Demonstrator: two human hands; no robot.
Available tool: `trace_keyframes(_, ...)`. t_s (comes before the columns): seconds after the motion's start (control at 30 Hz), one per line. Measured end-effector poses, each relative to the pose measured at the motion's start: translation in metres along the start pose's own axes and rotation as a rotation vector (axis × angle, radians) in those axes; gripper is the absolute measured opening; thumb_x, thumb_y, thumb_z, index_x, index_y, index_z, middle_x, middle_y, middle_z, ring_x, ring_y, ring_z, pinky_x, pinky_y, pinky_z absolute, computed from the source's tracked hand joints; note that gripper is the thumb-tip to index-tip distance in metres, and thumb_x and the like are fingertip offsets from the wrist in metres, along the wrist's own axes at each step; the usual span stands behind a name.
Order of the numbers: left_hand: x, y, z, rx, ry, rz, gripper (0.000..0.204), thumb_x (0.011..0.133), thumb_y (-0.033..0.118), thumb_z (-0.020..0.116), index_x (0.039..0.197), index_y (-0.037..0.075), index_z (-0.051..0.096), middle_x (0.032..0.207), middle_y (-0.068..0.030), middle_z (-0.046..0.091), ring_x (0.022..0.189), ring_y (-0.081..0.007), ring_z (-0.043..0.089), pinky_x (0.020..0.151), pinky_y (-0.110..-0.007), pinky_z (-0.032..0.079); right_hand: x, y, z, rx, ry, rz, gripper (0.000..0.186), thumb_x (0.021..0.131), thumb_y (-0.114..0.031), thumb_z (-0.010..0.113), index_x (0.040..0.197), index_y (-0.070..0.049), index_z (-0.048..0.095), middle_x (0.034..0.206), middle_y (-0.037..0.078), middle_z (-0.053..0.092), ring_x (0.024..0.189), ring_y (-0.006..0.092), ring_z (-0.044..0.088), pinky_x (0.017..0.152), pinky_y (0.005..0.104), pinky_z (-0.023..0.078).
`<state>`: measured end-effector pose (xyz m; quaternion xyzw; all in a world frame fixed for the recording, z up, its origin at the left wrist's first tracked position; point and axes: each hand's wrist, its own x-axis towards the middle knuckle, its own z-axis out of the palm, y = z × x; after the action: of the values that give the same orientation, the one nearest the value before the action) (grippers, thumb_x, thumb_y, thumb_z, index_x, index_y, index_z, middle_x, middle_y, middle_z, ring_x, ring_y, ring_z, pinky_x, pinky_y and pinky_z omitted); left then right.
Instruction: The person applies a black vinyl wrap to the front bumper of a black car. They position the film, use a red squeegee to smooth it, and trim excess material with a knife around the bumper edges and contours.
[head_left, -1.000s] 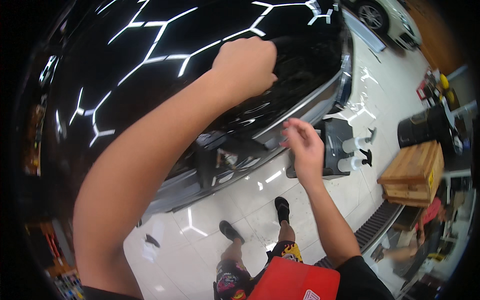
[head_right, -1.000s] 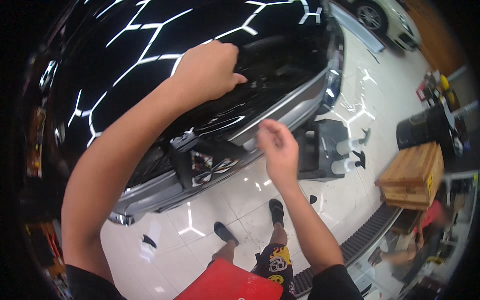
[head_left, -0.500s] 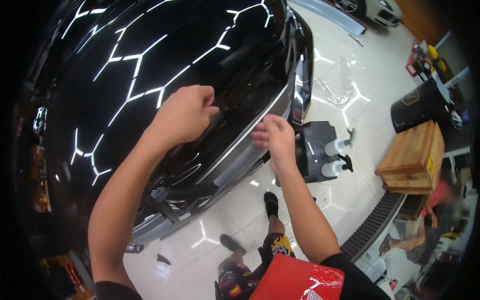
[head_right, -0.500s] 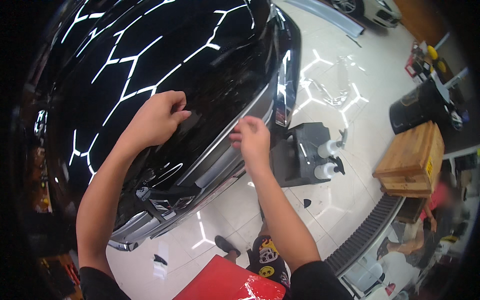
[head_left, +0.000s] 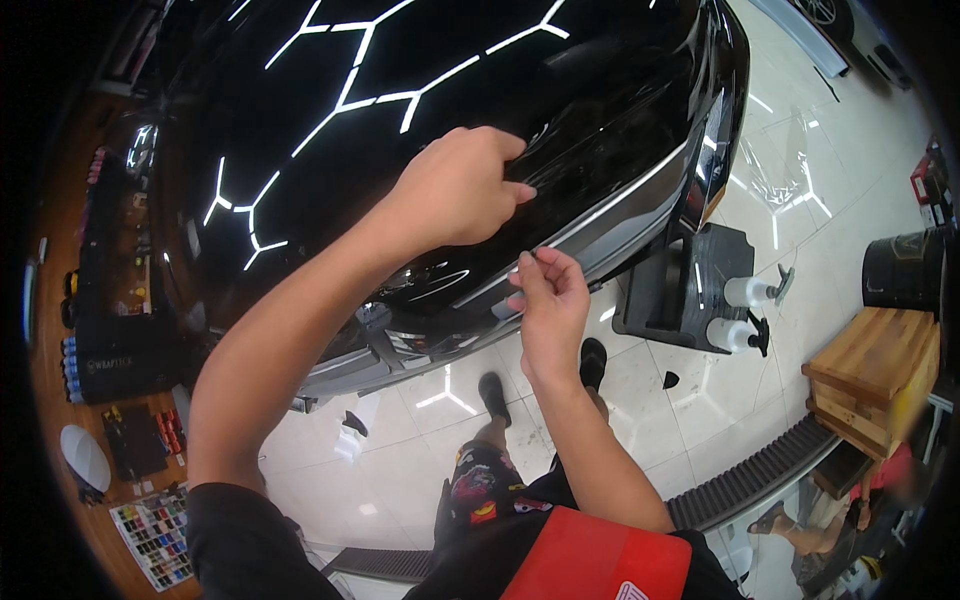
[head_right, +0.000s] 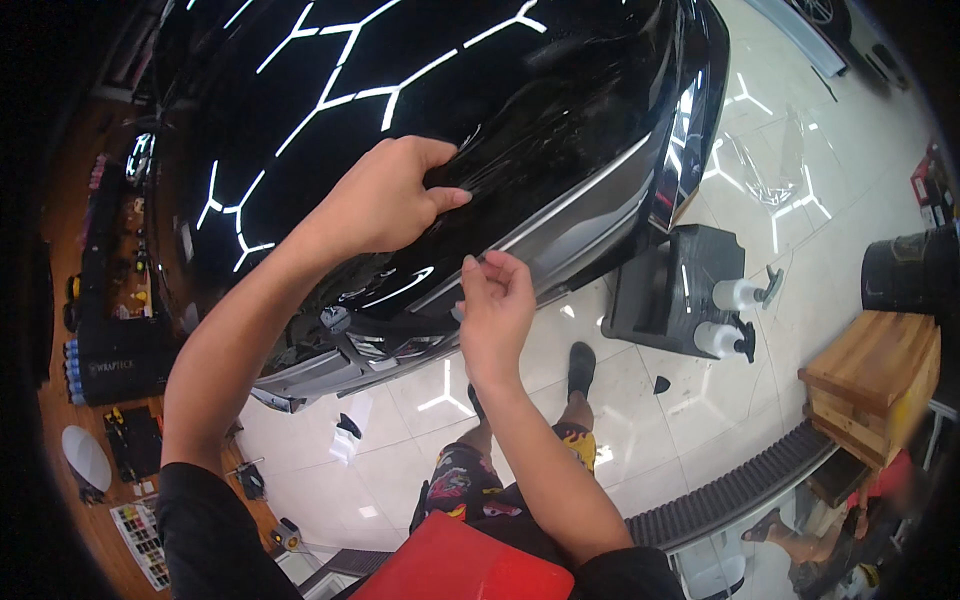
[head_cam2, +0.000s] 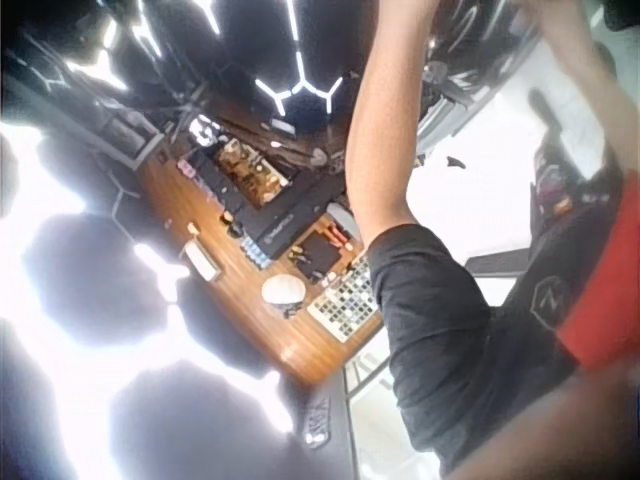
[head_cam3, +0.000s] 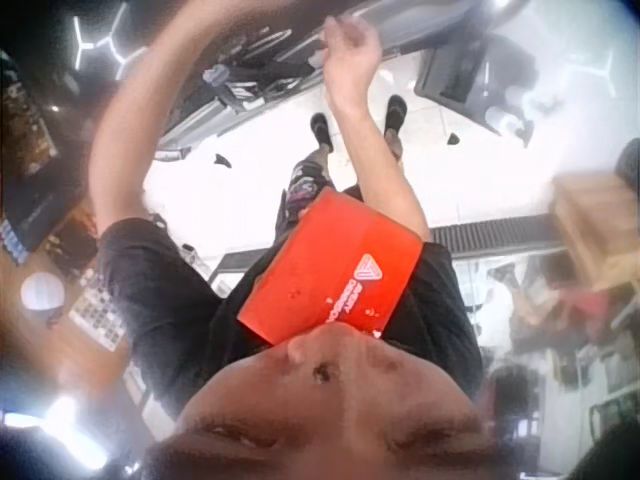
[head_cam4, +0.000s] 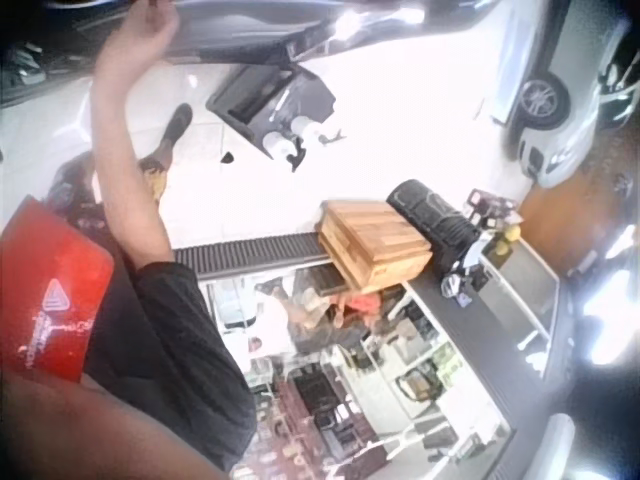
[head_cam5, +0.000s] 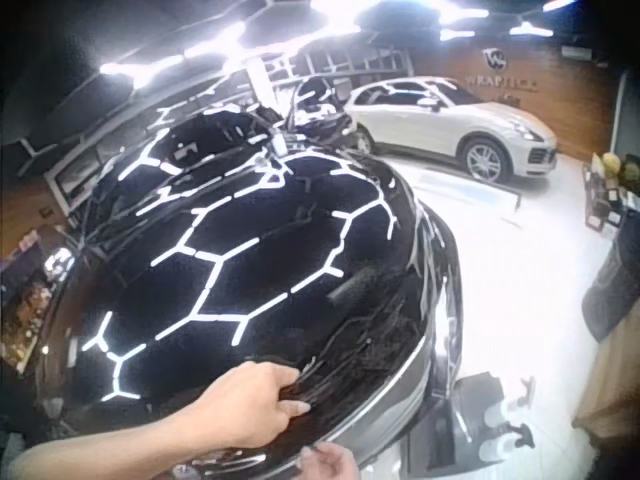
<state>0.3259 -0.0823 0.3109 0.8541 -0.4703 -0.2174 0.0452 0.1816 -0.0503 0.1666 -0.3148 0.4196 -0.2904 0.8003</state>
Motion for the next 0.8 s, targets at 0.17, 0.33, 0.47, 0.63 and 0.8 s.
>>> trace_keyframes(0.17,0.026,-0.036,0.02,-0.221,-0.082,0.111,0.023,0.098,0.015,0.075,0.112,-0.003,0.073,0.091,-0.0124,0.075,0.081,-0.02,0.065,0.081,-0.037,0.051,-0.001,0.021,0.007,0.022,0.13,-0.061,0.041,0.102,-0.025,0.073,0.131,0.001,0.057,0.103,0.005,0.067,0.088,0.0098,0.064,0.068,0.024,0.05)
trace_keyframes(0.33,0.026,-0.033,0.01,-0.295,-0.146,0.118,0.067,0.098,0.029,0.077,0.149,-0.006,0.054,0.137,-0.027,0.066,0.13,-0.0324,0.062,0.112,-0.043,0.043,0.016,0.029,0.002,0.123,0.146,-0.059,0.046,0.1,-0.028,0.077,0.13,-0.001,0.057,0.102,0.005,0.069,0.086,0.0127,0.065,0.065,0.027,0.051)
trace_keyframes(0.47,0.035,-0.036,0.003,-0.119,-0.233,0.265,0.064,0.096,0.034,0.079,0.146,0.001,0.06,0.142,-0.0228,0.064,0.138,-0.0357,0.055,0.118,-0.047,0.038,0.011,0.021,0.016,0.124,0.185,-0.143,0.036,0.098,-0.026,0.078,0.12,-0.002,0.063,0.097,0.004,0.07,0.077,0.0125,0.063,0.065,0.0273,0.05)
trace_keyframes(0.63,0.063,-0.043,0.027,-0.121,-0.114,0.321,0.042,0.098,0.028,0.073,0.13,0.0,0.071,0.133,-0.0279,0.066,0.122,-0.0402,0.065,0.103,-0.049,0.051,0.015,0.018,0.023,0.03,0.176,-0.059,0.023,0.095,-0.027,0.08,0.102,-0.009,0.067,0.095,0.001,0.064,0.087,0.0158,0.059,0.073,0.0314,0.045)
trace_keyframes(0.8,0.053,-0.037,0.021,-0.329,-0.2,0.26,0.06,0.099,0.02,0.073,0.152,0.0,0.053,0.133,-0.0228,0.069,0.114,-0.0324,0.067,0.095,-0.046,0.055,-0.003,0.025,0.031,0.058,0.209,-0.105,0.03,0.09,-0.027,0.086,0.101,-0.008,0.065,0.093,0.002,0.062,0.088,0.0165,0.059,0.073,0.0337,0.045)
